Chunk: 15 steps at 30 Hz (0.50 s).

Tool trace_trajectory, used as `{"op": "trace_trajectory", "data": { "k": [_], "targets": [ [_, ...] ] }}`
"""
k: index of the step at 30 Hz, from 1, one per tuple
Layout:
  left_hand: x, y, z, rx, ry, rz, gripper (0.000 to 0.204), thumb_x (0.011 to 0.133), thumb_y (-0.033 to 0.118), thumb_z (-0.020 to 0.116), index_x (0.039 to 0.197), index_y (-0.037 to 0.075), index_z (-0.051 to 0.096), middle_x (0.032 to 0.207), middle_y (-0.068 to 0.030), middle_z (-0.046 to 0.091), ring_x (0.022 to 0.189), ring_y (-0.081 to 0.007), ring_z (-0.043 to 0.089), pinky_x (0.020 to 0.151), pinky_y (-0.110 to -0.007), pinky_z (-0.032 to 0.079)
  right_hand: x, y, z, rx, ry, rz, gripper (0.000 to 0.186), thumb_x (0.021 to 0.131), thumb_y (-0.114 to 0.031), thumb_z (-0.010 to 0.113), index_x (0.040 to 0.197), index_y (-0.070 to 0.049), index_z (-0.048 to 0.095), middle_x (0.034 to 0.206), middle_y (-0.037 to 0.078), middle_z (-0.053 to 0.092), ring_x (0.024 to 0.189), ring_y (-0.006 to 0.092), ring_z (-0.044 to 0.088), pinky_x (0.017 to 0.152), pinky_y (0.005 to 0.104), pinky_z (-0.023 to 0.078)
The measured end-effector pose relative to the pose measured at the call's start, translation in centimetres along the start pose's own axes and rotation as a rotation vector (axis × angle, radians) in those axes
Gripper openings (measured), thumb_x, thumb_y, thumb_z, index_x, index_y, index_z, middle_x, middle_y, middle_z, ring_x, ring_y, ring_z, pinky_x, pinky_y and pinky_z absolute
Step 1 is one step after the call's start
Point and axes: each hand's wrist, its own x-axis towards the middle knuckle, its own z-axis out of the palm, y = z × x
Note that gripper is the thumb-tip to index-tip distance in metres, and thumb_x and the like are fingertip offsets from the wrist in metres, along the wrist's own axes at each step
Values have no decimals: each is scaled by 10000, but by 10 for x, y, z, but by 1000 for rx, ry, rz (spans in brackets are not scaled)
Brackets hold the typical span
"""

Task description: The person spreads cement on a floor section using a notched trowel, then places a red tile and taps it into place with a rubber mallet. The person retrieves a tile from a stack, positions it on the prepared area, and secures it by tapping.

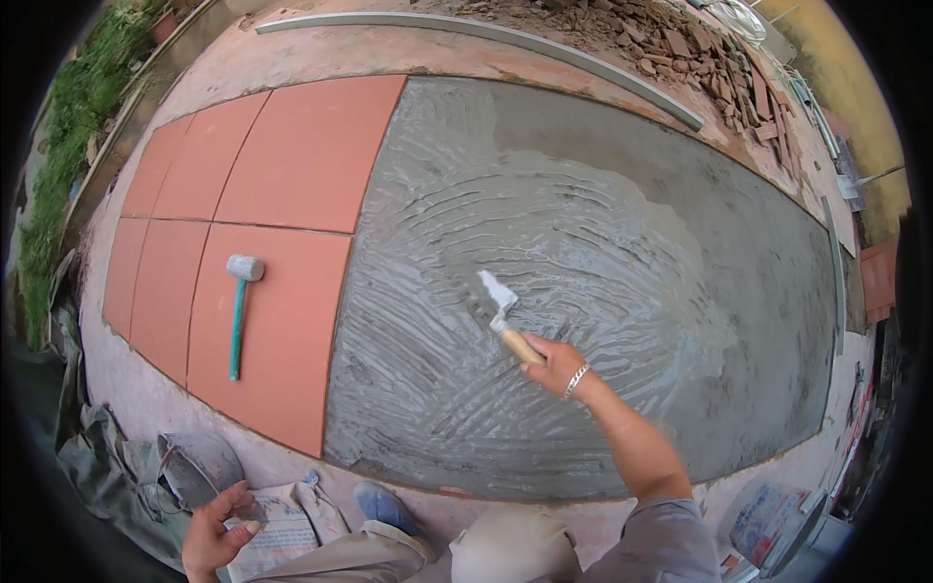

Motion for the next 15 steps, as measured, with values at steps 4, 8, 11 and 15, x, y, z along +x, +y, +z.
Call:
{"op": "trace_trajectory", "data": {
  "k": [4,8,11,15],
  "targets": [
    [4,0,4,53,68,46,688,818,201,827,1388,-52,536,1129,-199,724,1088,-277,701,949,-380,537,-7,1,-11,176,-206,253,642,865,-223,696,1466,-91,513,934,160,725,776,236,700,729,348,569],
    [10,6,4,67,65,42,688,818,207,827,1387,-51,537,1134,-200,724,1101,-273,695,953,-377,534,-1,55,-65,353,28,441,616,875,-157,669,1473,-121,523,812,45,678,630,109,631,529,289,540],
    [11,14,4,81,56,56,689,823,224,819,1391,-44,535,1139,-200,723,1108,-280,693,959,-378,529,0,104,-108,347,257,473,544,892,-123,644,1429,-110,565,769,26,648,609,113,615,505,290,526],
    [10,18,0,191,44,113,693,834,264,801,1397,-34,527,1134,-205,721,1095,-330,697,958,-395,526,18,131,-148,160,474,585,495,895,-113,632,1387,-90,584,745,47,647,582,125,610,461,302,493]
  ]
}}
